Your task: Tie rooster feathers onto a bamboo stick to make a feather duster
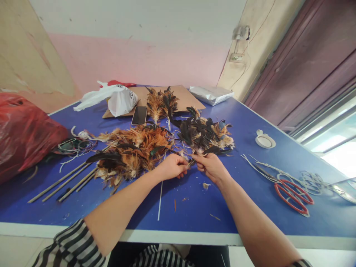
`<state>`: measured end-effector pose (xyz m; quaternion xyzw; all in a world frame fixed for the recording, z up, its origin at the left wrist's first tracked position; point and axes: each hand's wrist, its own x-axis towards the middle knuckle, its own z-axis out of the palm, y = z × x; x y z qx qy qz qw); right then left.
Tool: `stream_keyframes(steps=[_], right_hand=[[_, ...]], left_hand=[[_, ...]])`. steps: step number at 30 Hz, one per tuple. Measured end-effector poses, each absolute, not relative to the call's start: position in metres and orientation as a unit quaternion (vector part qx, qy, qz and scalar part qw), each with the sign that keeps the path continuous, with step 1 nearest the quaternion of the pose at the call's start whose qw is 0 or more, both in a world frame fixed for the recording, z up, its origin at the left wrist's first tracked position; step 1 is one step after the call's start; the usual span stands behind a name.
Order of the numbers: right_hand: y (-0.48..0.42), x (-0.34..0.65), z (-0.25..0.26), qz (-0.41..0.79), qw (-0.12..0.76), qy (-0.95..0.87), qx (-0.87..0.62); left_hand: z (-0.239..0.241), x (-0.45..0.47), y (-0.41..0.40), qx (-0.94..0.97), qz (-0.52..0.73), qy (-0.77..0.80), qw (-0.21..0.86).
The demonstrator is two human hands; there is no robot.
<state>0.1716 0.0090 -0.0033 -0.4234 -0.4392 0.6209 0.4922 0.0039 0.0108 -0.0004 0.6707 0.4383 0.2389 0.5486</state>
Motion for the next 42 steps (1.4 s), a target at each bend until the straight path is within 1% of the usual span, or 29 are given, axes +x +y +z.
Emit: stream_keyframes(steps=[3,6,10,12,14,16,19,21,24,26,27,28,29,31,32,34,36,38,42], right_hand=[[0.014,0.183,0.002,0.614,0.538,-0.374,-0.439],[0.019,0.195,0.005,0.6,0.561,-0.35,-0.45],[0.024,0.207,0.007,0.595,0.594,-0.335,-0.426],[0.027,0.214,0.007,0.57,0.619,-0.328,-0.429],[0.03,0.223,0.005,0.529,0.619,-0.35,-0.463],[0.033,0.233,0.002,0.454,0.574,-0.419,-0.538],[0.035,0.247,-0.002,0.233,0.453,-0.573,-0.642],[0.034,0.25,-0.004,0.106,0.362,-0.665,-0.645],[0.029,0.243,-0.005,0.031,0.235,-0.752,-0.615],[0.025,0.235,-0.005,0.003,0.175,-0.771,-0.613],[0.024,0.232,-0.004,-0.006,0.161,-0.769,-0.619],[0.023,0.229,-0.003,-0.006,0.162,-0.762,-0.626],[0.023,0.227,-0.002,0.003,0.183,-0.752,-0.633],[0.024,0.226,0.001,0.071,0.276,-0.713,-0.641],[0.024,0.225,0.002,0.136,0.339,-0.679,-0.636],[0.024,0.222,0.005,0.307,0.454,-0.59,-0.594],[0.022,0.214,0.006,0.457,0.517,-0.501,-0.522],[0.019,0.204,0.005,0.542,0.531,-0.451,-0.469],[0.013,0.187,0.002,0.589,0.512,-0.427,-0.457]], left_hand=[[-0.003,0.001,0.012,0.671,0.208,0.44,0.56],[-0.004,-0.004,0.014,0.668,0.177,0.418,0.59],[0.006,-0.02,0.018,0.683,0.056,0.351,0.639],[0.014,-0.03,0.021,0.671,0.01,0.323,0.668],[0.019,-0.041,0.025,0.648,0.02,0.303,0.698],[0.021,-0.05,0.03,0.612,0.096,0.296,0.727],[0.016,-0.056,0.039,0.534,0.247,0.298,0.751],[0.012,-0.055,0.043,0.487,0.317,0.302,0.756],[0.006,-0.048,0.046,0.448,0.359,0.325,0.752],[0.004,-0.042,0.046,0.444,0.363,0.342,0.745],[0.004,-0.039,0.045,0.445,0.363,0.35,0.74],[0.003,-0.036,0.043,0.447,0.364,0.359,0.734],[0.003,-0.034,0.042,0.448,0.365,0.368,0.728],[0.003,-0.028,0.039,0.445,0.371,0.388,0.717],[0.003,-0.025,0.037,0.441,0.374,0.398,0.713],[0.002,-0.018,0.033,0.431,0.374,0.414,0.709],[0.001,-0.011,0.028,0.429,0.365,0.42,0.712],[0.001,-0.004,0.022,0.435,0.349,0.417,0.717],[-0.002,0.004,0.014,0.456,0.319,0.412,0.721]])
